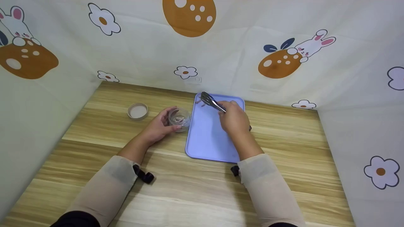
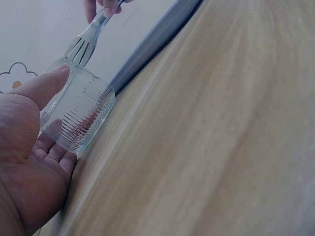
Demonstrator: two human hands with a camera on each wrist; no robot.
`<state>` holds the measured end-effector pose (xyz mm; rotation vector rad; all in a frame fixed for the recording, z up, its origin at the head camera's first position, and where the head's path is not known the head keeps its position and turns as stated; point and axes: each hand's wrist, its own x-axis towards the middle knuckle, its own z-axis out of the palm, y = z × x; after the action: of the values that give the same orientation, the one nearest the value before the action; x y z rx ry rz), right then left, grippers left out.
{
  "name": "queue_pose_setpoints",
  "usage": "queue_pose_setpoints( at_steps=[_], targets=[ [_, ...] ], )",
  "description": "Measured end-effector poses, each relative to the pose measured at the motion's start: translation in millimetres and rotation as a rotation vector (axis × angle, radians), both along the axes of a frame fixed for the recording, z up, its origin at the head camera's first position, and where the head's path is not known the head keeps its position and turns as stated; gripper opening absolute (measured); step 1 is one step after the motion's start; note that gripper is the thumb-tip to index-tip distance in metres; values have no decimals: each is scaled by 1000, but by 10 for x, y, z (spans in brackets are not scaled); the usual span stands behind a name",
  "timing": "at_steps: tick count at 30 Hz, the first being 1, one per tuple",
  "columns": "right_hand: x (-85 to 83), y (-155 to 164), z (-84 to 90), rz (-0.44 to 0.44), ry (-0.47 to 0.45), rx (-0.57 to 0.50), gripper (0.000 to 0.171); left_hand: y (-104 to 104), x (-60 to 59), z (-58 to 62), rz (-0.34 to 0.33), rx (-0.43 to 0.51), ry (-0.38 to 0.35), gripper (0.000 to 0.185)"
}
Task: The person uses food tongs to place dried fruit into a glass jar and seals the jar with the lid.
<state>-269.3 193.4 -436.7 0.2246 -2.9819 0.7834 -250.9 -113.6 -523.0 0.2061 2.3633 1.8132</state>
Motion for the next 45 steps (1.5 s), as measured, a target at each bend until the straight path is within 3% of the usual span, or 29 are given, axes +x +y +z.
queue_pose_setpoints(
  at_steps=[9,24,33,45],
  targets=[
    [211,-177,85,17,-26,14,40,0,-7,2,7,-6,-7,92],
    [552,-403,124,110,61,19,40,0,-3,-14,2,30,-15,89],
    [617,-433,122,95,44,-16,42,-2,4,-18,14,13,-24,91],
    [625,-489,118,41,-65,-28,66,-1,9,-4,22,11,-35,90]
  ],
)
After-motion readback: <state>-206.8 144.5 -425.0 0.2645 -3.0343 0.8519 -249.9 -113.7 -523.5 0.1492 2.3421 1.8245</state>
